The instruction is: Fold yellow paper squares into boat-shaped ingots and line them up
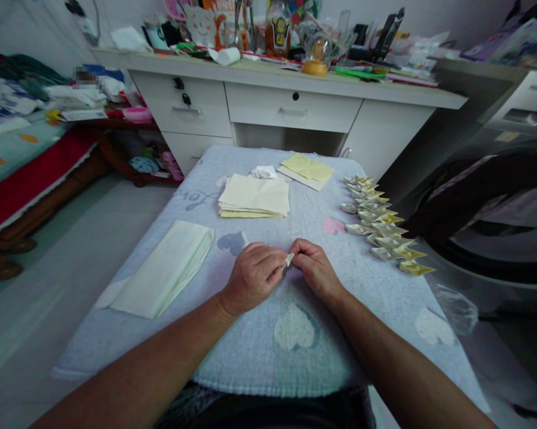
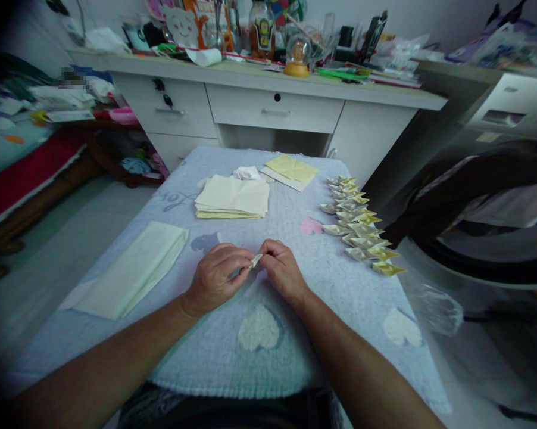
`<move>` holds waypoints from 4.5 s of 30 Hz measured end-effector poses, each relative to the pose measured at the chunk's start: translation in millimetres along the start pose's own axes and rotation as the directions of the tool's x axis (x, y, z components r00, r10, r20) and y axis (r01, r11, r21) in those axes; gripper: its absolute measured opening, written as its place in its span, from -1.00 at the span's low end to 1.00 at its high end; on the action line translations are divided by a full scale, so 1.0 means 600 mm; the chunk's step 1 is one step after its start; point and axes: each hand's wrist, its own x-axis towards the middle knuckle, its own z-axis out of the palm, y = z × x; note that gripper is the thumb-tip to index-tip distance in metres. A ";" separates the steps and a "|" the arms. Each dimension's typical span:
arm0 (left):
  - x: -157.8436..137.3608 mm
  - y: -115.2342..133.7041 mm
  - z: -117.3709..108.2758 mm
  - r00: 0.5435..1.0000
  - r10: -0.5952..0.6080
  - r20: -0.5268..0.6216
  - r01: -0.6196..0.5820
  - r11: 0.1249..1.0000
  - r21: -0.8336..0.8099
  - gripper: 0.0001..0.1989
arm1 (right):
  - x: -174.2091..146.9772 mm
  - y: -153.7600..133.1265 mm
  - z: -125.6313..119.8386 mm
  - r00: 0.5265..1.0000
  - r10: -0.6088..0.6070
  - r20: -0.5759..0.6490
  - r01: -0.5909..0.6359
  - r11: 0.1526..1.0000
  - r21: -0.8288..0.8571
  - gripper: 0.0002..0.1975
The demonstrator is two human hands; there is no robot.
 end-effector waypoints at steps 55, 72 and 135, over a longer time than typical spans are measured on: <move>0.011 -0.016 -0.001 0.806 -0.513 0.294 0.587 0.627 -0.513 -0.73 | -0.003 0.007 -0.003 0.999 -0.050 0.009 0.048 0.986 0.162 -0.76; 0.012 -0.016 -0.006 0.843 -0.409 0.349 0.534 0.712 -0.456 -0.77 | -0.001 -0.002 -0.007 0.990 -0.054 0.128 0.046 0.997 0.062 -0.70; 0.013 -0.026 -0.007 0.886 -0.382 0.264 0.440 0.872 -0.215 -0.84 | 0.002 0.006 -0.017 0.956 -0.253 0.146 0.291 0.871 -0.397 -0.88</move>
